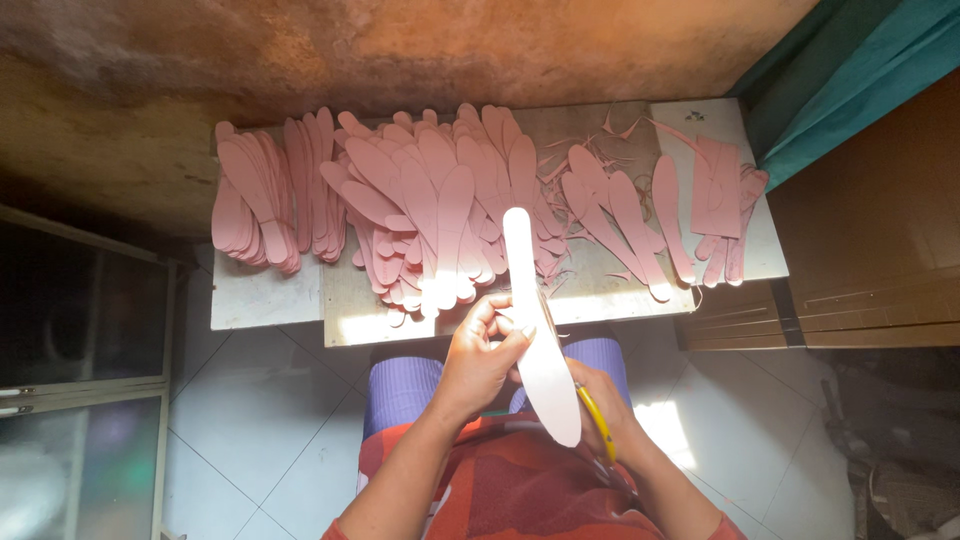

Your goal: The person uses yellow-handled scissors to trim the edges of pink shoe insoles, one at a time, while seated at a table. Trimmed insoles are stacked on the table, and trimmings accumulate nearby.

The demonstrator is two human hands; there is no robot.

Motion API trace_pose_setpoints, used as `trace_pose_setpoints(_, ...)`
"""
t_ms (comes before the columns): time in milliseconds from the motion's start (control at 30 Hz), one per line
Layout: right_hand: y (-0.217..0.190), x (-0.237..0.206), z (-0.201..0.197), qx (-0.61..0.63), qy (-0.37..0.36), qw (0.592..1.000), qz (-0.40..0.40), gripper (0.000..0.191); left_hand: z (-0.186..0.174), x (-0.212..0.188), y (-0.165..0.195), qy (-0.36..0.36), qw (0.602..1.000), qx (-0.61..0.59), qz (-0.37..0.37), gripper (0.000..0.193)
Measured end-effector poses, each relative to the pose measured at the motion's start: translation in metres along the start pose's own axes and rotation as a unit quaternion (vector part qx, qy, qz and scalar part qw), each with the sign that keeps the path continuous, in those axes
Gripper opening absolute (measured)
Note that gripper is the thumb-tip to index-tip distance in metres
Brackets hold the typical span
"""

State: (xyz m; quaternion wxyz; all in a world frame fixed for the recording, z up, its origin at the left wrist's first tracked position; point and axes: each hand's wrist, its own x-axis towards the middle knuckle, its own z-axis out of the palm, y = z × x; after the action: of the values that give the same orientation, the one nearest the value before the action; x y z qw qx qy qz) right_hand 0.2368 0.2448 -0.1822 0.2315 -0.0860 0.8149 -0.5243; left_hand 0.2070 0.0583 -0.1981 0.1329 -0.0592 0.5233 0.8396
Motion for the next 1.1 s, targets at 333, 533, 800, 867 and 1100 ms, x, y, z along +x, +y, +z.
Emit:
trace_pose_setpoints(333,0.023,0.005,0.000,-0.051,0.035,0.998,0.024,0.028,-0.006,0.011,-0.005,0.005,0.999,0.004,0.046,0.038)
trace_pose_setpoints(533,0.022,0.005,-0.002,0.126,-0.045,0.991,0.032,0.042,-0.003,0.011,0.002,0.046,0.998,0.018,0.038,0.037)
trace_pose_setpoints(800,0.030,0.012,0.001,0.151,-0.073,0.986,0.005,0.049,0.006,0.001,0.004,0.054,0.996,0.072,0.013,0.038)
trace_pose_setpoints(867,0.032,0.013,0.004,0.119,-0.060,0.991,0.020,0.047,0.005,0.002,0.004,0.055,0.997,0.057,0.009,0.038)
trace_pose_setpoints(1100,0.030,0.005,0.007,0.167,-0.031,0.986,0.004,0.044,0.001,0.006,-0.008,0.035,0.999,0.013,0.021,0.039)
